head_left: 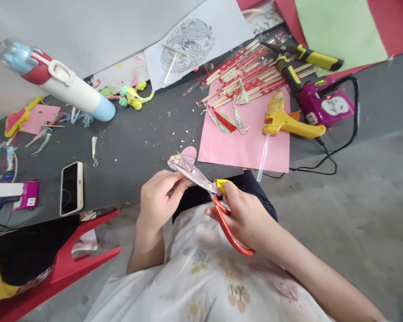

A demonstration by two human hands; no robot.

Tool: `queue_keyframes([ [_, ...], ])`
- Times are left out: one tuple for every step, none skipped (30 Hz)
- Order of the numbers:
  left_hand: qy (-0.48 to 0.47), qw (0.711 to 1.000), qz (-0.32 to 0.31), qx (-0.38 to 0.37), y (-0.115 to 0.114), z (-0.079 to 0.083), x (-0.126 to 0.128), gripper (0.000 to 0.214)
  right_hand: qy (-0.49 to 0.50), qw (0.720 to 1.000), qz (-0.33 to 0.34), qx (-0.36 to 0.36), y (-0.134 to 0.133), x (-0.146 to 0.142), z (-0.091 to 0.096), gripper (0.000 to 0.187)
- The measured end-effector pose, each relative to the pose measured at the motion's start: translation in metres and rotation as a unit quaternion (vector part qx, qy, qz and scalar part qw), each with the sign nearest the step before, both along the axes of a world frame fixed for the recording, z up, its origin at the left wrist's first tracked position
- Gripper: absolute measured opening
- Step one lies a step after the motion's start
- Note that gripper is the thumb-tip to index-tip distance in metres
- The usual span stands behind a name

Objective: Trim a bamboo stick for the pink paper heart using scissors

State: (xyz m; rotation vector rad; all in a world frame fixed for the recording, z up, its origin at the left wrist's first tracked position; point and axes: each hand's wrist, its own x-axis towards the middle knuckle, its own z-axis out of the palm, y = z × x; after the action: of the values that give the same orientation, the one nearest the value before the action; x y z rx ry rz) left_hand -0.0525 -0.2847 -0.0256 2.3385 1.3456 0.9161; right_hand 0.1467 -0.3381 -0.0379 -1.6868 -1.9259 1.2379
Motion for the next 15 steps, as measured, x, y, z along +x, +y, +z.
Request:
queue_keyframes([
  [-0.004,1.0,0.002,0.024,-0.0003,-0.0018,0.0013,0.01,0.005,1.0,-0.001,0.006,0.0002,0.0006,0.0006,0.038],
  [-0.007,0.999,0.0,0.04,-0.0006,-0.0032,0.0022,0.012,0.009,1.0,0.001,0.015,0.0002,0.0016,0.0013,0.04],
  [-0.009,0.999,-0.004,0.048,-0.0009,-0.0041,0.0027,0.016,0.013,1.0,0.006,0.025,0.0002,0.0028,0.002,0.043],
  [-0.01,0.998,-0.008,0.054,-0.0012,-0.0046,0.0029,0.018,0.018,0.999,0.012,0.034,0.0001,0.0041,0.0025,0.046],
  [-0.009,0.998,-0.011,0.057,-0.0014,-0.0046,0.0028,0.019,0.025,0.999,0.019,0.042,-0.0001,0.0053,0.0029,0.048],
  [-0.006,0.998,-0.013,0.057,-0.0016,-0.0043,0.0026,0.02,0.03,0.998,0.024,0.048,-0.0001,0.0063,0.003,0.051],
  [-0.003,0.998,-0.013,0.055,-0.0019,-0.0037,0.0024,0.021,0.034,0.998,0.028,0.053,-0.0001,0.007,0.0029,0.053],
  [-0.001,0.998,-0.013,0.054,-0.0022,-0.003,0.0023,0.021,0.036,0.997,0.03,0.057,-0.0001,0.0074,0.0027,0.054],
  [0.0,0.999,-0.011,0.053,-0.0025,-0.0023,0.0024,0.021,0.037,0.997,0.03,0.06,-0.0002,0.0074,0.0023,0.055],
  [0.002,0.999,-0.007,0.052,-0.0029,-0.0016,0.0027,0.021,0.038,0.997,0.029,0.063,-0.0002,0.0073,0.002,0.055],
  [0.004,0.999,-0.003,0.051,-0.0034,-0.0011,0.0031,0.021,0.039,0.997,0.028,0.065,-0.0004,0.007,0.0018,0.056],
  [0.005,0.999,0.002,0.052,-0.0039,-0.0005,0.0035,0.021,0.039,0.997,0.026,0.066,-0.0006,0.0067,0.0017,0.056],
  [0.006,0.999,0.007,0.052,-0.0044,-0.0001,0.0039,0.021,0.039,0.997,0.025,0.065,-0.0009,0.0064,0.0018,0.056],
  [0.008,0.999,0.01,0.053,-0.0049,0.0003,0.0042,0.021,0.039,0.997,0.023,0.065,-0.0011,0.0063,0.002,0.056],
  [0.01,0.998,0.012,0.053,-0.0053,0.0008,0.0044,0.021,0.037,0.997,0.022,0.065,-0.0013,0.0063,0.0024,0.056],
])
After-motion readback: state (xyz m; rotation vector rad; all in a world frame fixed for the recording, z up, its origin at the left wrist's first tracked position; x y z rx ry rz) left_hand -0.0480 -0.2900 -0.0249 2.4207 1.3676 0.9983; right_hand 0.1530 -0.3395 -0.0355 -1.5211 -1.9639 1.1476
